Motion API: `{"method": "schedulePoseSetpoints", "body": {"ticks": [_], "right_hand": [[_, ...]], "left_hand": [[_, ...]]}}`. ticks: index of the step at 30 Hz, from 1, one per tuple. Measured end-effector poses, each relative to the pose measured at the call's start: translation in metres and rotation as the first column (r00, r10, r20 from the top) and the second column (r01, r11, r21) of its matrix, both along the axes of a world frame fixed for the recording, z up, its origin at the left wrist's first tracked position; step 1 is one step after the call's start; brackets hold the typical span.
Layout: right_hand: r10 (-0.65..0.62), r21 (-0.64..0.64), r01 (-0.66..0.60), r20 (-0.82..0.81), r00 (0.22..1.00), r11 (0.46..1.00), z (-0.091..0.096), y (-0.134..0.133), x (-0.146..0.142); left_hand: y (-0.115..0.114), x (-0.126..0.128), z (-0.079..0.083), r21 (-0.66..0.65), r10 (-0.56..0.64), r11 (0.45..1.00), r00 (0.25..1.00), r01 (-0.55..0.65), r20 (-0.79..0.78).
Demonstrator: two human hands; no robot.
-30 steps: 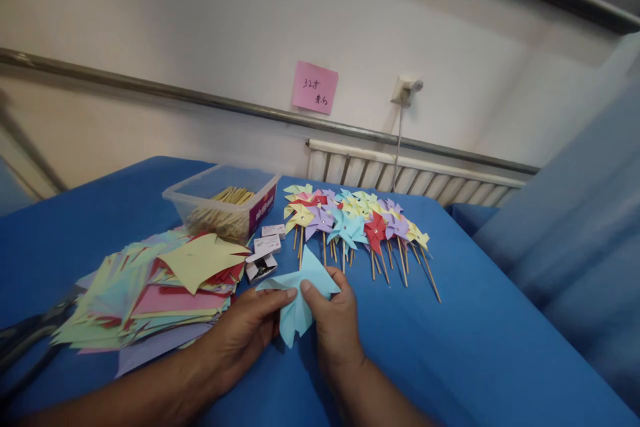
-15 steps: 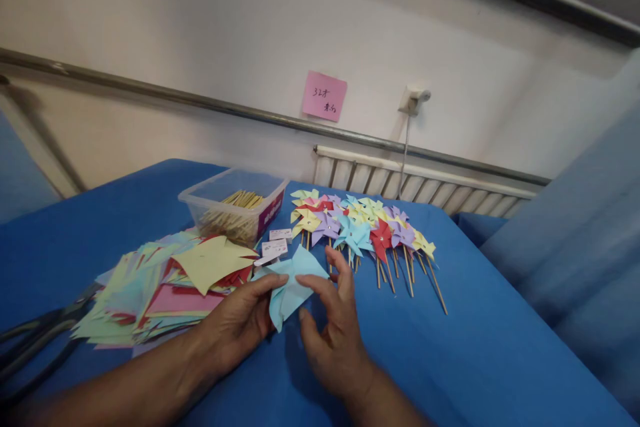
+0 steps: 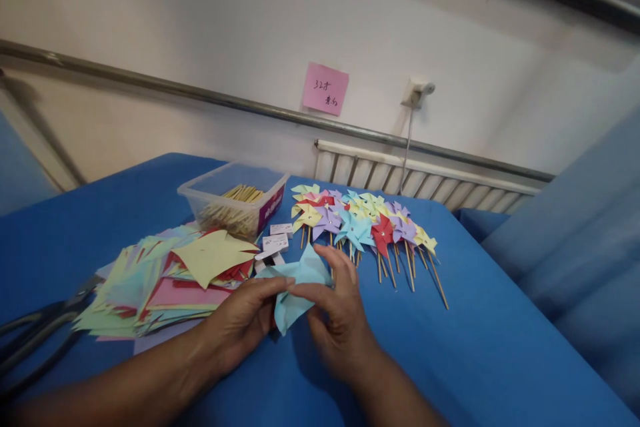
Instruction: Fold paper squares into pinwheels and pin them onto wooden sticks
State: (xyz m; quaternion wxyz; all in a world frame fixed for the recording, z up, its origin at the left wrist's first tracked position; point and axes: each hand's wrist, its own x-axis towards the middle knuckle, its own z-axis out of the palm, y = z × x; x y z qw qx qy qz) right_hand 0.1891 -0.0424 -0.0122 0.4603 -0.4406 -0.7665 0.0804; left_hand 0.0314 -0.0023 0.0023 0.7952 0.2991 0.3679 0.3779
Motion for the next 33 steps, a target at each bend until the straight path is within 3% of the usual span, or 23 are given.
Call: {"method": "schedulePoseSetpoints", "body": {"ticks": [4,9,15,23,33], "right_hand": [[0.019,0.042,-0.026,0.151,0.988,0.999,0.005,-0.001,0.004],[0.022,0.014,-0.024,0.165,0.986,1.000,0.002,0.000,0.004],[0.032,-0.114,-0.038,-0.052,0.998,0.993,-0.004,0.006,0.003],[-0.032,-0.282,-0.060,-0.310,0.950,0.958,-0.005,0.007,0.005],[-0.079,-0.325,-0.045,-0.356,0.931,0.945,-0.007,0.009,0.003]], "left_hand": [[0.000,0.000,0.001,-0.024,-0.025,0.999,1.000,0.024,-0.009],[0.000,0.000,-0.001,0.001,-0.021,1.000,1.000,0.021,0.000],[-0.001,0.000,-0.002,0.031,0.006,1.000,0.997,-0.003,-0.083],[0.000,0.001,-0.002,0.011,0.014,1.000,0.997,-0.013,-0.080],[0.000,0.000,-0.003,0.061,0.024,0.998,0.993,-0.017,-0.117]]}}
